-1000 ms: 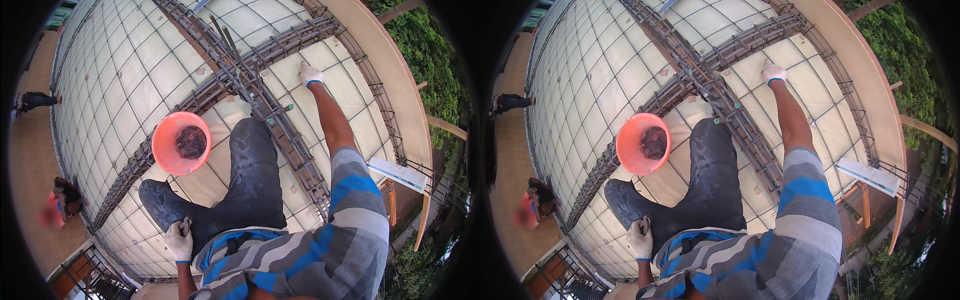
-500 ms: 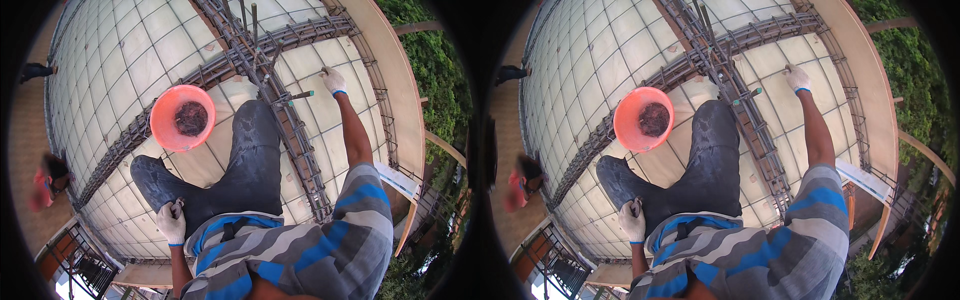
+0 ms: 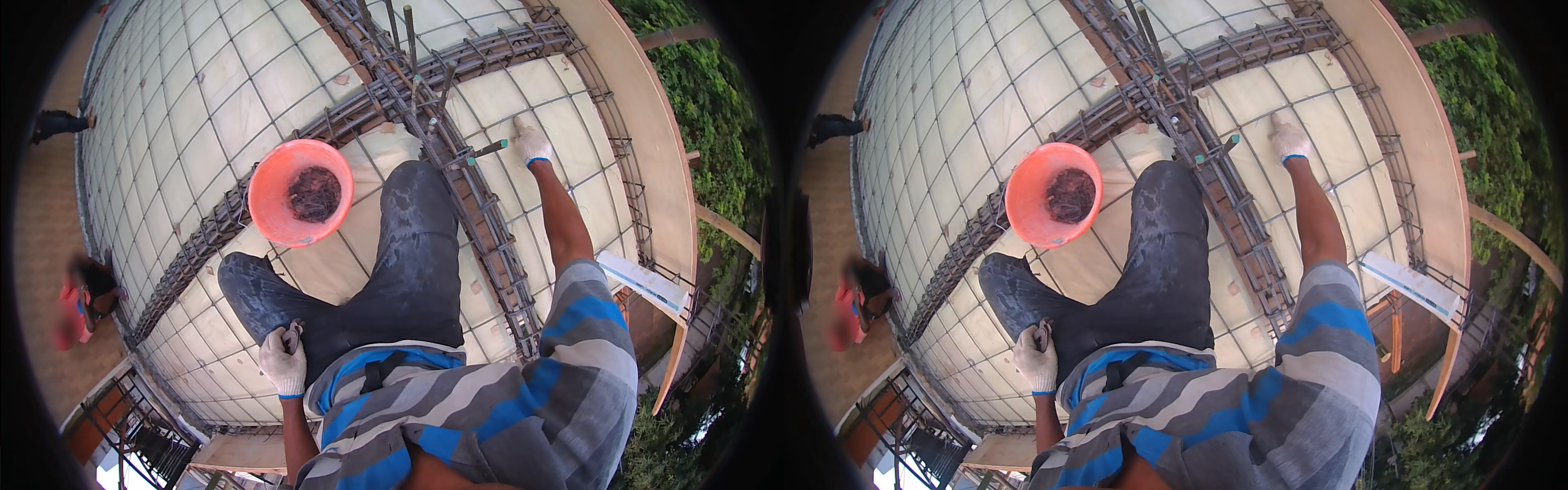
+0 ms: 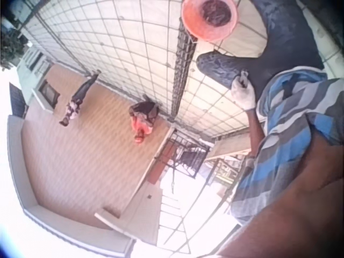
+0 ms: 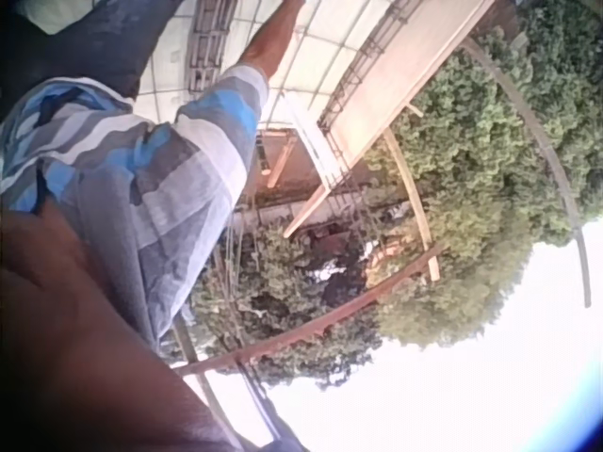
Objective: The person sits on a roof and ties intersecting steel rebar bars using wire ties and pliers. They repeatedly pick ties from a pink bucket, wrap them around rebar intersections, and twist them tight to secure the grid.
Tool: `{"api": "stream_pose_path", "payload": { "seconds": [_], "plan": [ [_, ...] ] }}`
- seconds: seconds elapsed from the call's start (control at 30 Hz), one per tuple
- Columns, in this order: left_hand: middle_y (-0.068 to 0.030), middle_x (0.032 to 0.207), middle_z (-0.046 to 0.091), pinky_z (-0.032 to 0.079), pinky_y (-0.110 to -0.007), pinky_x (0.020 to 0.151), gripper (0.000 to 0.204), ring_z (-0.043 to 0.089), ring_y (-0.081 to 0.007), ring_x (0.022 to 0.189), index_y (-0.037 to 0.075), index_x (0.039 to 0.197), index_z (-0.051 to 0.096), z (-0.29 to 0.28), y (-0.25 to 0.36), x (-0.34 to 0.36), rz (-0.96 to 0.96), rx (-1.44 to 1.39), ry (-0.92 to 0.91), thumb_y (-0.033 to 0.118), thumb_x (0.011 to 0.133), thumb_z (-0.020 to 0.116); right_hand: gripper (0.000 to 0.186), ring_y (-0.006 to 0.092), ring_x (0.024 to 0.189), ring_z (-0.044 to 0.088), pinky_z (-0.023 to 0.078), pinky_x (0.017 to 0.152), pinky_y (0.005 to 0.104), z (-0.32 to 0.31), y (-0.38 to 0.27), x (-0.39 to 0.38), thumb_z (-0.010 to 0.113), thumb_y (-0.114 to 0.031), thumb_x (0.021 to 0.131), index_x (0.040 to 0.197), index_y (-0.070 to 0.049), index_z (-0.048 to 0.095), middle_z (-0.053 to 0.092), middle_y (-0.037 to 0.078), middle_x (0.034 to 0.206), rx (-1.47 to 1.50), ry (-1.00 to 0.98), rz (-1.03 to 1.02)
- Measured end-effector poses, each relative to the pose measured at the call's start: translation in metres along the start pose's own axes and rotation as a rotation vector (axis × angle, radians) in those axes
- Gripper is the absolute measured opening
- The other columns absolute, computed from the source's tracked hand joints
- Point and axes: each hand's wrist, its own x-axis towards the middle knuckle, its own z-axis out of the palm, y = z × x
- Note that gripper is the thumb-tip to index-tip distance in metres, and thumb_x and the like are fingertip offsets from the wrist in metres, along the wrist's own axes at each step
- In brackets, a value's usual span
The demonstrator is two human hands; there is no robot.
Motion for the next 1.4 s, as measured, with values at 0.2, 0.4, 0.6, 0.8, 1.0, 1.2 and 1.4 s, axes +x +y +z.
{"api": "stream_pose_path", "payload": {
  "seconds": [0.2, 0.4, 0.6, 0.8, 1.0, 1.2, 1.4],
  "plan": [
    [-0.0134, 0.090, 0.074, 0.056, -0.046, 0.075, 0.021, 0.071, -0.0351, 0.082, 0.004, 0.101, 0.074, 0.001, 0.003, -0.007, 0.015, 0.034, 0.021, 0.012, 0.083, 0.083, 0.053, 0.0350, 0.119, 0.069, 0.054, 0.101, 0.0482, 0.011, -0.015, -0.029, 0.065, -0.036, 0.096, 0.147, -0.019, 0.061, 0.072, 0.018, 0.127, 0.191, 0.062, -0.139],
    [-0.0133, 0.090, 0.074, 0.056, -0.046, 0.075, 0.021, 0.071, -0.0351, 0.081, 0.005, 0.101, 0.074, -0.002, 0.006, -0.003, -0.036, 0.007, -0.008, 0.012, 0.082, 0.083, 0.055, 0.0392, 0.123, 0.068, 0.053, 0.104, 0.0491, 0.037, -0.051, 0.004, 0.071, -0.049, 0.092, 0.136, -0.016, 0.067, 0.072, 0.020, 0.129, 0.359, 0.172, 0.194],
    [-0.0137, 0.089, 0.074, 0.057, -0.047, 0.074, 0.026, 0.072, -0.0363, 0.081, 0.008, 0.101, 0.074, -0.010, -0.012, 0.009, 0.022, -0.002, -0.020, 0.018, 0.078, 0.084, 0.057, 0.0387, 0.112, 0.073, 0.055, 0.096, 0.0476, 0.056, -0.043, 0.040, 0.074, -0.046, 0.089, 0.125, -0.002, 0.071, 0.076, 0.024, 0.117, 0.505, 0.135, 0.222],
    [-0.0109, 0.086, 0.073, 0.057, -0.047, 0.072, 0.028, 0.072, -0.0333, 0.080, 0.010, 0.096, 0.073, -0.010, -0.020, -0.002, 0.081, -0.079, 0.003, 0.033, 0.083, 0.082, 0.055, 0.0370, 0.111, 0.073, 0.055, 0.096, 0.0459, 0.088, 0.002, 0.044, 0.068, -0.046, 0.095, 0.127, -0.002, 0.070, 0.075, 0.023, 0.115, 0.359, 0.108, 0.099],
    [-0.0100, 0.083, 0.073, 0.057, -0.046, 0.071, 0.024, 0.072, -0.0334, 0.079, 0.012, 0.093, 0.073, -0.001, -0.020, -0.023, -0.010, -0.118, -0.027, 0.034, 0.085, 0.080, 0.054, 0.0355, 0.113, 0.072, 0.055, 0.096, 0.0444, 0.061, -0.018, 0.046, 0.065, -0.045, 0.097, 0.130, -0.003, 0.070, 0.075, 0.022, 0.118, 0.222, 0.038, 0.086],
    [-0.0095, 0.084, 0.073, 0.056, -0.046, 0.075, 0.026, 0.071, -0.0333, 0.080, 0.013, 0.095, 0.073, -0.003, -0.022, -0.014, 0.024, -0.101, 0.019, 0.033, 0.081, 0.079, 0.053, 0.0340, 0.114, 0.072, 0.056, 0.096, 0.0429, 0.045, -0.026, 0.044, 0.062, -0.044, 0.099, 0.132, -0.004, 0.070, 0.075, 0.021, 0.121, 0.187, 0.009, 0.104],
    [-0.0102, 0.088, 0.072, 0.056, -0.047, 0.077, 0.029, 0.071, -0.0336, 0.083, 0.012, 0.098, 0.073, -0.002, -0.026, -0.011, 0.000, -0.095, -0.021, 0.033, 0.079, 0.079, 0.052, 0.0325, 0.116, 0.071, 0.056, 0.096, 0.0414, 0.046, -0.027, 0.041, 0.058, -0.043, 0.101, 0.135, -0.005, 0.070, 0.075, 0.019, 0.124, 0.174, -0.019, 0.119]
  ]
}}
